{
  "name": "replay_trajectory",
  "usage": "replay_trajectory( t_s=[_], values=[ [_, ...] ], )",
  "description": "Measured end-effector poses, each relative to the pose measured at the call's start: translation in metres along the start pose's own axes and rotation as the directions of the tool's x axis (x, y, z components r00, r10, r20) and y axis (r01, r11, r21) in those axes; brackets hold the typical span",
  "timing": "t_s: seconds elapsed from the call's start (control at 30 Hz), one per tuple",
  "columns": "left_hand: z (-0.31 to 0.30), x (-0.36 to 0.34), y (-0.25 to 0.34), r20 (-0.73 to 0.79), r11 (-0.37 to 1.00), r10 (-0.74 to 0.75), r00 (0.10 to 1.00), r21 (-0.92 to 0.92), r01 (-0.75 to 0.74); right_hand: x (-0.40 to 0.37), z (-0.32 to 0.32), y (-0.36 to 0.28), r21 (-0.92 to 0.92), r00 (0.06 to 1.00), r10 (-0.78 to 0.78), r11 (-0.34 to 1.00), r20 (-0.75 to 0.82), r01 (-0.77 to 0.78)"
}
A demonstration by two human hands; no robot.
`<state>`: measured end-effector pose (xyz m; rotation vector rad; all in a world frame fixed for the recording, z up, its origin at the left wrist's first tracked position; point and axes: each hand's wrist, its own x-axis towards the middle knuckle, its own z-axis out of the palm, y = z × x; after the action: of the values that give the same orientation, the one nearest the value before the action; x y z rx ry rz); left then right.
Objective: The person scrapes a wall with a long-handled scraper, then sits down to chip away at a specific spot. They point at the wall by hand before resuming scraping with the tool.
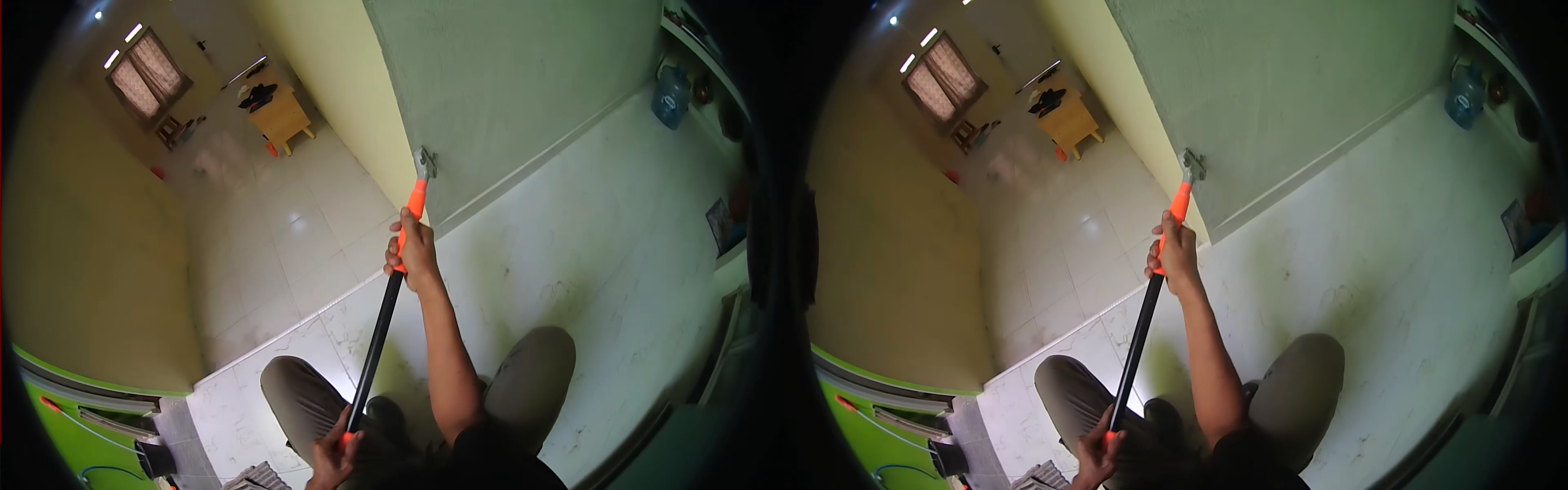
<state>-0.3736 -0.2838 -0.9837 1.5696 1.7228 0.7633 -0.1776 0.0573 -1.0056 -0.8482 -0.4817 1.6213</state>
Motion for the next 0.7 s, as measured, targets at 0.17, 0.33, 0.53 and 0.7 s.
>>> replay_trajectory(
  t_s=[0.17,0.33,0.53,0.7],
  values=[
    [0.003,-0.016,0.012,0.036,0.988,-0.128,0.991,-0.088,0.131,-0.012,0.006,0.002,0.059,0.999,0.018,0.998,-0.031,-0.016],
    [-0.015,-0.019,0.020,0.085,0.964,-0.267,0.960,0.027,0.266,-0.013,0.009,0.015,0.047,0.999,0.018,0.999,-0.050,-0.016],
    [-0.001,-0.014,0.007,0.007,0.997,-0.001,1.000,-0.082,0.002,-0.012,0.006,0.007,0.028,1.000,0.007,1.000,-0.029,-0.006],
    [0.007,-0.017,0.012,0.011,0.985,-0.092,0.996,-0.147,0.093,-0.015,0.004,0.003,-0.012,0.999,0.030,0.999,-0.041,-0.031]
  ],
)
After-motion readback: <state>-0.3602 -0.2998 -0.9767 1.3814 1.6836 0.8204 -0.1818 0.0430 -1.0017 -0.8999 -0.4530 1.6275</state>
